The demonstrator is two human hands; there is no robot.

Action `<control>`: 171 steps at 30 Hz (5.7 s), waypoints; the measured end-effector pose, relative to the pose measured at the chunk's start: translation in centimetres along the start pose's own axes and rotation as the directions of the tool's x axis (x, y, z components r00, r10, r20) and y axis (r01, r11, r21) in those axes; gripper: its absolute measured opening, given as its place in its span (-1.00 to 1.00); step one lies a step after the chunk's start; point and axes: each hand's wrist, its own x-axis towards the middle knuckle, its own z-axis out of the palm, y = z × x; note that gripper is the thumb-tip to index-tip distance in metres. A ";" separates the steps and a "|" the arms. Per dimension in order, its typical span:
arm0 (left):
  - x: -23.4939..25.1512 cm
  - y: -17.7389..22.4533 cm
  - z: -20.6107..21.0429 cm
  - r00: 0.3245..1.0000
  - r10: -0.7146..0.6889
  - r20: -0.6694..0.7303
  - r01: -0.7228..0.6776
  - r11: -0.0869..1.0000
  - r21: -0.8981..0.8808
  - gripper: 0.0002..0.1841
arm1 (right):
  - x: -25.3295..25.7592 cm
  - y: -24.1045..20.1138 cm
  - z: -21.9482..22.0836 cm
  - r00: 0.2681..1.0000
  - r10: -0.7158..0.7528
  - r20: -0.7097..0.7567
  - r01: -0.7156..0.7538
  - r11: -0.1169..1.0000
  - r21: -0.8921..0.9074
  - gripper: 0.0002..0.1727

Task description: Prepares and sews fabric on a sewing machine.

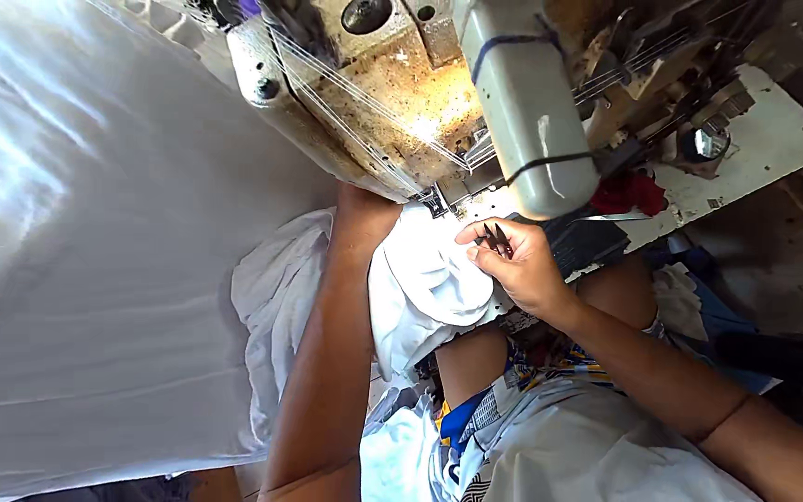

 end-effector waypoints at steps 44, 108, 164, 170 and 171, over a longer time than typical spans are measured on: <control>-8.6 6.9 -1.8 0.993 0.119 0.018 -0.119 0.946 0.302 -0.71 | -0.2 -1.1 -0.8 0.993 -0.052 0.107 0.058 0.997 -0.047 -0.86; -11.1 13.0 -7.8 0.823 0.303 0.481 -0.337 0.941 -0.015 -0.91 | 0.6 -1.6 -3.8 0.695 -0.338 0.634 0.584 0.780 -0.224 -0.86; -8.7 5.6 2.2 0.955 0.292 -0.057 -0.206 0.788 0.580 -0.73 | 1.0 -3.1 0.0 0.919 -0.369 0.142 0.375 0.927 -0.020 -0.92; -7.8 5.3 0.9 0.942 0.336 -0.013 -0.270 0.781 0.563 -0.77 | 1.5 -3.8 -0.1 0.927 -0.354 0.123 0.358 0.933 -0.019 -0.93; -7.7 5.3 0.5 0.937 0.350 0.009 -0.297 0.782 0.548 -0.77 | 1.3 -3.7 -0.2 0.928 -0.352 0.122 0.357 0.934 -0.028 -0.93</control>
